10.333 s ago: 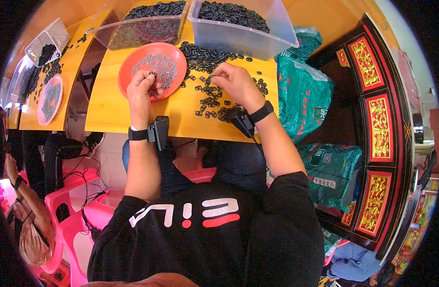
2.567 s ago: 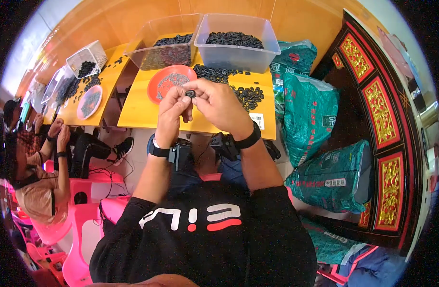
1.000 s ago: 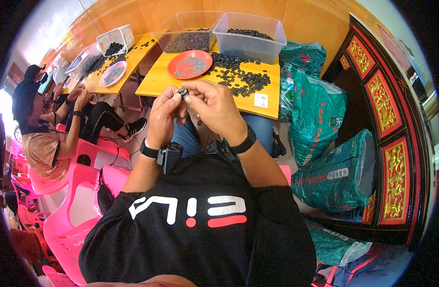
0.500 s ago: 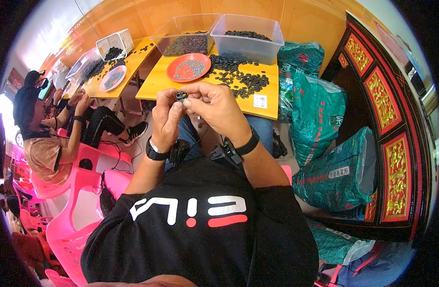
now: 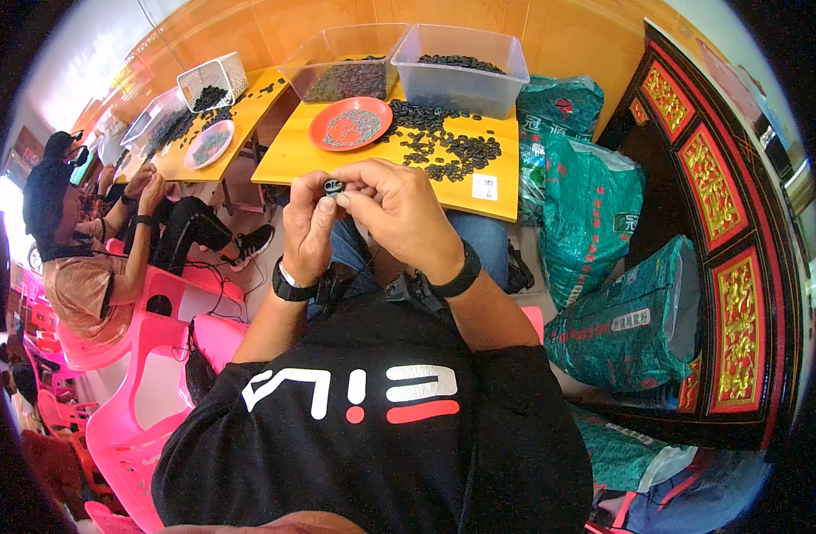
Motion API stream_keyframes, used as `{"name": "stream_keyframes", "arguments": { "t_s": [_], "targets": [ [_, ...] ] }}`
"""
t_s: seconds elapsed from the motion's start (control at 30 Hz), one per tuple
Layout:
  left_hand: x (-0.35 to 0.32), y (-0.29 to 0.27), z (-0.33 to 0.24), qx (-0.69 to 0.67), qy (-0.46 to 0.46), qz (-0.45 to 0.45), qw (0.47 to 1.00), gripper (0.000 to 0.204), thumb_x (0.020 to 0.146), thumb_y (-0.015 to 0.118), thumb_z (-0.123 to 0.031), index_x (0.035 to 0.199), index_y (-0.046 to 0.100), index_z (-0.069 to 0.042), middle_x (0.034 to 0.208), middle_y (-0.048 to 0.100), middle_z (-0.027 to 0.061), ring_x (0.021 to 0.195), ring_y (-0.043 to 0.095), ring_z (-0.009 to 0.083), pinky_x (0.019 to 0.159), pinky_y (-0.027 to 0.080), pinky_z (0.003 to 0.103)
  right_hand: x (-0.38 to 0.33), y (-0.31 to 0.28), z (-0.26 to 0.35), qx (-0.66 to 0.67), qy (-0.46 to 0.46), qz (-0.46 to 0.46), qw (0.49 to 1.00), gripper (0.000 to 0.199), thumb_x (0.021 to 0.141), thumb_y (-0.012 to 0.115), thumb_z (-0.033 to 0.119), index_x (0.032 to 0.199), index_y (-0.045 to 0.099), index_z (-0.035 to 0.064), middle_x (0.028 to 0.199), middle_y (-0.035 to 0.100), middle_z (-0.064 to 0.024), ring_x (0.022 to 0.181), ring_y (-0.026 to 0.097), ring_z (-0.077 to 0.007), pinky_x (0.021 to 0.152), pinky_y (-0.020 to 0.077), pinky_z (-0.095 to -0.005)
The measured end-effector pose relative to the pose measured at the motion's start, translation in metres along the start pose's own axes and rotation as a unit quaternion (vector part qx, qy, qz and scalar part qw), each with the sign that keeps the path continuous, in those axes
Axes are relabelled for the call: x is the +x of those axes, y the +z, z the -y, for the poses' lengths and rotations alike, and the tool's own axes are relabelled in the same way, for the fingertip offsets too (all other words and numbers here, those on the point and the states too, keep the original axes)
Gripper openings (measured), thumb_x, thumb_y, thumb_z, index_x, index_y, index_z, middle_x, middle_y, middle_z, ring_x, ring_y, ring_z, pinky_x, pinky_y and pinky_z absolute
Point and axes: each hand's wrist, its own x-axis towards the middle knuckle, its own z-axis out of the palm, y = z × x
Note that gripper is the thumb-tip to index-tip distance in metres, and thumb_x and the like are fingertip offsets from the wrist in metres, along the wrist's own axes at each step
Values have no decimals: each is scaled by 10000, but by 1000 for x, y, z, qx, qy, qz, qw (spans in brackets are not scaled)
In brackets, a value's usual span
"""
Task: Assembling small electrical connectors by inserting internal pins into black plastic housings.
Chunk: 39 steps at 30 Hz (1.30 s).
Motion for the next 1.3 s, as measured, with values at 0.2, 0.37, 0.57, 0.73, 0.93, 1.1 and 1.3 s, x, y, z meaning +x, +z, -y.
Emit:
{"name": "stream_keyframes", "arguments": {
  "t_s": [0.2,0.37,0.57,0.73,0.93,1.1,1.3],
  "targets": [
    [-2,0,0,25,27,-13,999,218,925,486,-164,1058,494,9,800,586,145,673,575,233,622,459,325,0,4,-1,-33,-37,-9,999,199,823,616,-6,1021,630,-23,801,592,-20,709,546,-54,633,466,-196],
    [-2,2,-5,37,46,-28,998,212,923,488,-144,1064,484,14,806,585,139,677,574,234,629,464,324,-2,6,-1,-53,-48,-13,997,204,815,617,-10,1018,635,-15,803,586,-23,704,540,-60,623,467,-204],
    [-5,4,-5,-25,36,-40,998,214,922,484,-134,1073,467,17,798,595,125,679,575,179,610,460,296,-4,8,-1,-13,-33,-12,999,212,828,604,-18,1039,624,-30,824,579,-12,707,531,-53,638,469,-192],
    [-8,8,-7,-98,-42,-34,994,220,922,484,-151,1056,465,23,782,600,96,673,567,134,601,457,264,-5,6,3,40,17,10,999,212,849,579,-23,1056,620,-41,842,571,-2,730,540,-43,657,479,-185],
    [-3,1,-11,-216,-137,8,967,198,924,472,-189,982,485,0,748,567,54,615,525,99,560,427,221,-2,4,-4,16,39,33,999,217,855,566,-28,1067,608,-45,863,596,-16,747,574,-51,656,483,-191],
    [-4,3,-14,-217,-180,-2,960,182,922,464,-203,937,489,-24,703,540,46,565,502,102,519,404,216,0,10,-7,53,75,30,995,224,844,564,-31,1065,597,-37,816,608,-9,736,585,-50,651,481,-190],
    [1,-2,-15,-277,-224,-64,932,112,924,448,-146,908,472,-38,673,520,37,540,474,92,502,394,211,-2,11,-1,11,57,15,998,235,830,570,-22,1064,589,-35,805,612,-11,723,581,-44,654,482,-191]
  ]
}}
